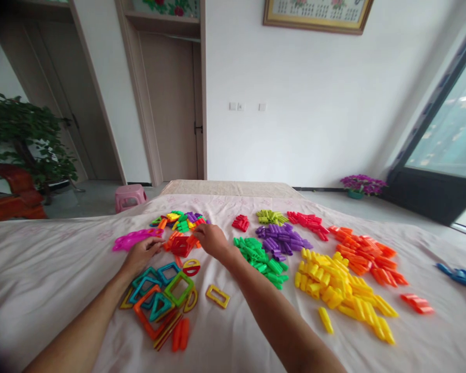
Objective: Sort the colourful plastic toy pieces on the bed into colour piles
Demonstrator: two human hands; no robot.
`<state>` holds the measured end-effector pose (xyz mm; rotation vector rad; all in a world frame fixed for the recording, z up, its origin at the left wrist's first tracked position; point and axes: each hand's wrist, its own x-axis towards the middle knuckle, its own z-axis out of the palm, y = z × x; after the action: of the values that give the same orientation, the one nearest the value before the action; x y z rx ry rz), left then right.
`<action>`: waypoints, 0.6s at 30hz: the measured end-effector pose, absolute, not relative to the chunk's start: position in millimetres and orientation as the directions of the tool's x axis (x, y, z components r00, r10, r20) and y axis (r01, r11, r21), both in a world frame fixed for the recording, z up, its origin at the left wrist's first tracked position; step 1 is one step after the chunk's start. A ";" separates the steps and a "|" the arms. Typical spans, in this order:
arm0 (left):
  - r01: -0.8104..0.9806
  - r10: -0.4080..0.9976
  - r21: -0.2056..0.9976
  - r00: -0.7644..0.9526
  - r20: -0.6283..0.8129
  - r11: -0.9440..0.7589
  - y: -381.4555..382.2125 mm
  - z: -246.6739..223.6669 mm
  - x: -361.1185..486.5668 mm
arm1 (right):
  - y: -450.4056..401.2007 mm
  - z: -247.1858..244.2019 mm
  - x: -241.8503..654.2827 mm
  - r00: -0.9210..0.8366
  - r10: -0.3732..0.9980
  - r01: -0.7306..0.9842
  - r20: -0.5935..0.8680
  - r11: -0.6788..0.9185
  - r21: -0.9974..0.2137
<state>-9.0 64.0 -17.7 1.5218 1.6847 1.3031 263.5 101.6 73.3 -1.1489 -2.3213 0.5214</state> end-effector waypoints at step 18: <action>0.509 0.956 0.859 -0.221 0.195 -0.058 68.2 -25.2 -19.9 | 76.2 92.1 449.7 -0.203 0.926 0.707 0.318 0.363 -0.607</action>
<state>-19.9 68.2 -25.2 1.5590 1.7426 1.2225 449.7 76.2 92.1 -1.4111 -1.9821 0.4357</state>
